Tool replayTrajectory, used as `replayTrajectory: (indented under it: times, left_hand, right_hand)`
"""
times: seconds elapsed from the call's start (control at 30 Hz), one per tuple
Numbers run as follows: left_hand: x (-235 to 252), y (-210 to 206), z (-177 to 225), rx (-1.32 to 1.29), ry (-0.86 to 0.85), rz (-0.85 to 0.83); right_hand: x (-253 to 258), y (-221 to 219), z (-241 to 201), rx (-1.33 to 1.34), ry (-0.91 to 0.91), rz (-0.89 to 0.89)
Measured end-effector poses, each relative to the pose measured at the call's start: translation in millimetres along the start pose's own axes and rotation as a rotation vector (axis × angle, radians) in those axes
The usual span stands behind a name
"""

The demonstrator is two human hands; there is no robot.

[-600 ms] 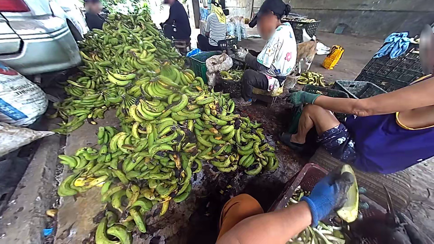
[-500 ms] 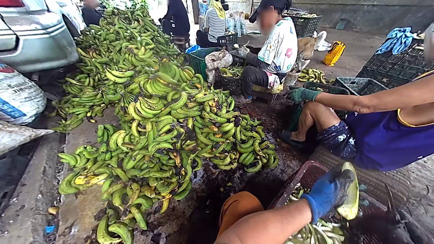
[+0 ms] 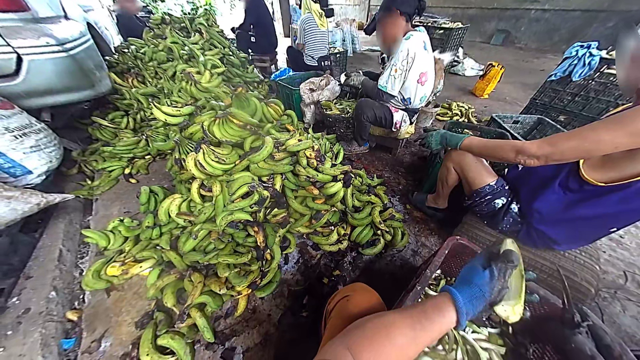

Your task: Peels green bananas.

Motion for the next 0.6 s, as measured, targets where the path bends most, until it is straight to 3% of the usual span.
replayTrajectory:
  times: [0.23,0.6]
  left_hand:
    - [0.5,-0.5,-1.6,0.041,-0.01,0.004]
    - [4.1,-2.1,-7.3,-0.031,0.027,-0.016]
  right_hand:
    - [1.9,-3.2,-6.4,-0.009,-0.067,-0.002]
    - [0.1,-1.2,1.7,-0.024,-0.027,0.014]
Point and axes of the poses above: each hand's wrist, its own x-axis towards the middle knuckle, its own y-axis out of the back of the hand, z = x × y, the point moved 2 cm from there along x, towards the middle knuckle, and after that the axes turned 11 degrees about z, right-handed, at the moved point
